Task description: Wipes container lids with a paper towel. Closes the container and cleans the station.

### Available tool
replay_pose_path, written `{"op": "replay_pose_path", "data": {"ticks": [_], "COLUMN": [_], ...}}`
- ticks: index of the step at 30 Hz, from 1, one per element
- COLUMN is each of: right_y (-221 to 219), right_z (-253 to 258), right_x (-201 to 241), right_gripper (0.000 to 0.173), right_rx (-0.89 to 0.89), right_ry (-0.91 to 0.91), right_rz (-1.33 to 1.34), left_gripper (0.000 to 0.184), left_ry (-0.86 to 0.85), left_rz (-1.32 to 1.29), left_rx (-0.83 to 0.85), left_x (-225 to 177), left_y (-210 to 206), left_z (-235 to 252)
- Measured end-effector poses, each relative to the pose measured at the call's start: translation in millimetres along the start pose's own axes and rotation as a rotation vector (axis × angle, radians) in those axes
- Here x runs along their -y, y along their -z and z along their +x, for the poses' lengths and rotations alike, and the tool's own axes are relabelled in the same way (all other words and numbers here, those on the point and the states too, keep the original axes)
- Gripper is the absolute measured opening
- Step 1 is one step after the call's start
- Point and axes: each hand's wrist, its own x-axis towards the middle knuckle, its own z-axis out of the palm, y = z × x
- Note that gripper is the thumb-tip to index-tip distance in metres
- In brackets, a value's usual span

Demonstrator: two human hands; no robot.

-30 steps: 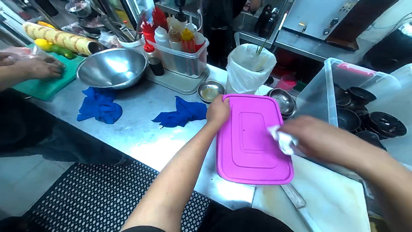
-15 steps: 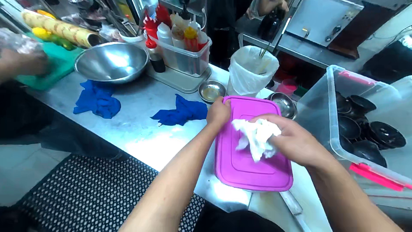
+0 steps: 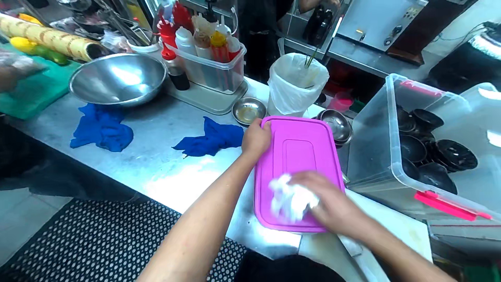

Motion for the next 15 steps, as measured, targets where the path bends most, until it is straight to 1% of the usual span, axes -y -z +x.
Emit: {"op": "replay_pose_path", "data": {"ticks": [1,3,4,6,7,8,10,11,12,14,15], "right_y": [9.9,22.7,23.6,18.8,16.8,19.9,43.9,56.8,68.1,80.5,81.4], "right_z": [10.0,20.7,18.5,-0.1,-18.9,-39.8,-64.0,-68.1,-68.6,-55.8,-44.9], "right_x": [-25.1,-61.5,-66.4,-50.3,-32.8,-14.3,8.0,10.5,9.7,-4.1,-14.4], "right_gripper": [0.037,0.043,0.047,0.049,0.050,0.050,0.042,0.038,0.036,0.032,0.031], "right_rx": [-0.074,-0.116,-0.096,0.023,0.134,0.273,0.544,0.558,0.467,0.160,0.055], "right_ry": [-0.065,-0.165,-0.197,-0.213,-0.204,-0.179,-0.115,-0.098,-0.113,-0.218,-0.293], "right_rz": [-0.140,-0.388,-0.475,-0.563,-0.540,-0.441,-0.064,0.091,0.120,-0.066,-0.167], "left_gripper": [0.042,0.043,0.045,0.049,0.049,0.050,0.048,0.047,0.047,0.047,0.047], "left_ry": [0.006,0.027,0.039,0.058,0.065,0.068,0.066,0.064,0.060,0.057,0.057], "left_rz": [-0.001,-0.001,-0.004,-0.016,-0.020,-0.020,-0.038,-0.054,-0.071,-0.097,-0.102], "left_rx": [-0.002,0.013,0.021,0.020,0.020,0.023,0.020,0.018,0.019,0.015,0.016], "left_x": [-0.4,-0.9,-1.2,-2.6,-2.8,-2.6,-2.3,-1.3,0.0,2.6,3.0], "left_y": [0.3,-0.6,-1.5,-0.5,-0.5,-0.8,-0.9,-1.3,-2.0,-3.2,-3.3], "left_z": [1.0,1.3,1.0,1.6,0.5,-0.6,0.2,0.7,0.9,2.3,2.1]}}
